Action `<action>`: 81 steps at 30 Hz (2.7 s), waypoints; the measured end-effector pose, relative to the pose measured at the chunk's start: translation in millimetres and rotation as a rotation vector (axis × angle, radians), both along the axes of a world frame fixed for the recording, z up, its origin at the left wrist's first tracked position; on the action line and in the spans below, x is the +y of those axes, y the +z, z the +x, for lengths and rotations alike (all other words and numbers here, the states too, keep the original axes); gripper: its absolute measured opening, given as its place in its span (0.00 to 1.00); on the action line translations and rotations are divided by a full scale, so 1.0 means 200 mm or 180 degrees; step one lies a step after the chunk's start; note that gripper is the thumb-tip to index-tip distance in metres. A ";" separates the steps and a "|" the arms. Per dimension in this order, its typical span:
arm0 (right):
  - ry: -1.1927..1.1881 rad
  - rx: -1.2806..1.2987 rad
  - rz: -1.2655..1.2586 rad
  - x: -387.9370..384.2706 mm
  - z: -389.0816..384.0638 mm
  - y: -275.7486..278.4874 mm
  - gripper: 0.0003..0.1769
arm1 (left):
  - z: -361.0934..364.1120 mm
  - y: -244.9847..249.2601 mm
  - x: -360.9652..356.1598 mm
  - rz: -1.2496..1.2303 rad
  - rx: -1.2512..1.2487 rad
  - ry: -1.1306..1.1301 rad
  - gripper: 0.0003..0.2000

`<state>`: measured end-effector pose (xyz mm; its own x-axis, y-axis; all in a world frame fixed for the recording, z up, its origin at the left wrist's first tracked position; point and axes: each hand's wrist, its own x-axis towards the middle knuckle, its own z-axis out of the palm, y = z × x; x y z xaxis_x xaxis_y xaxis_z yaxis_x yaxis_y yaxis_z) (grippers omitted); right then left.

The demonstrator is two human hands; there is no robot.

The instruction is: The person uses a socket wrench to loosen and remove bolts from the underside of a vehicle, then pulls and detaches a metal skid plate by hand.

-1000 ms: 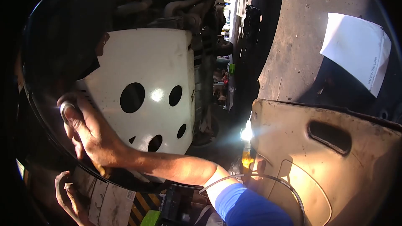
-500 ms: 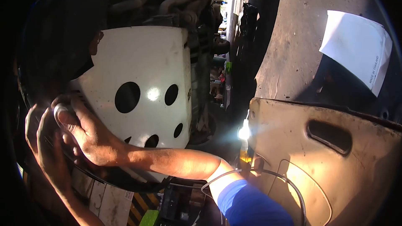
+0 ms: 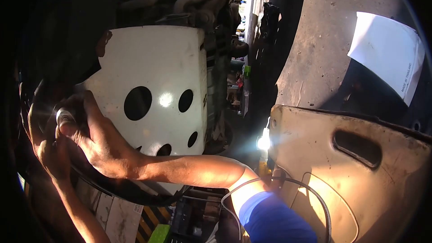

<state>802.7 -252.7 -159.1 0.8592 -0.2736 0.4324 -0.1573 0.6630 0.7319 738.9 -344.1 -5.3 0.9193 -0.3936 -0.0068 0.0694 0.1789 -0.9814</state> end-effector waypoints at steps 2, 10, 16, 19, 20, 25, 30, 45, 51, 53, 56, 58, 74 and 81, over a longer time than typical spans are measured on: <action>0.0106 -0.0331 0.0062 0.00 0.01 -0.02 0.19 | 0.01 0.00 0.00 0.0085 0.0167 -0.0097 0.15; -0.2501 0.1140 -0.1313 0.02 0.23 -0.12 0.16 | -0.05 0.09 0.05 0.0103 0.0316 -0.0328 0.16; 0.0337 -0.0798 0.0317 -0.04 0.06 -0.11 0.15 | 0.00 0.07 0.00 0.0432 0.0377 -0.0249 0.15; -0.1855 0.0407 -0.0546 0.02 0.24 -0.12 0.10 | -0.04 0.10 0.02 0.0246 0.0385 -0.0207 0.15; -0.2624 0.0504 -0.1397 0.03 0.31 -0.19 0.13 | -0.04 0.10 0.02 0.0358 0.0417 -0.0190 0.15; -0.2268 0.0763 -0.1144 -0.01 0.26 -0.16 0.21 | -0.05 0.13 0.01 0.0602 0.0232 -0.0212 0.15; -0.0161 0.0163 0.0193 -0.03 -0.01 -0.02 0.22 | -0.03 0.13 0.00 0.0569 0.0471 -0.0249 0.17; -0.0859 0.2108 -0.1332 0.38 0.43 -0.41 0.18 | -0.23 -0.07 -0.09 0.0225 0.0612 -0.0292 0.11; 0.0795 0.2603 -0.2941 1.27 1.01 -0.80 0.22 | -0.55 -0.32 0.04 -0.0943 0.0594 0.0428 0.15; 0.1018 0.2076 -0.3193 1.50 1.06 -0.83 0.33 | -0.59 -0.41 0.12 -0.1545 0.0477 0.0948 0.16; 0.1029 0.1893 -0.3090 1.58 0.99 -0.77 0.32 | -0.55 -0.48 0.24 -0.2317 0.0748 0.1801 0.14; 0.1073 0.1745 -0.2969 1.68 1.01 -0.73 0.29 | -0.53 -0.51 0.36 -0.2793 0.0728 0.2181 0.17; 0.0695 0.1578 -0.3011 1.39 0.94 -0.73 0.23 | -0.07 -0.87 1.10 -0.3955 0.0298 0.2690 0.18; 0.0554 0.1359 -0.2694 1.55 0.96 -0.75 0.22 | 0.31 -0.98 1.41 -0.3927 -0.0150 0.2082 0.29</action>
<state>994.2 56.3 -308.2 0.9889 0.1316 0.0695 -0.1346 0.9901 0.0401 801.0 -62.4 -201.5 0.9260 0.3724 0.0612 0.3469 -0.7760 -0.5268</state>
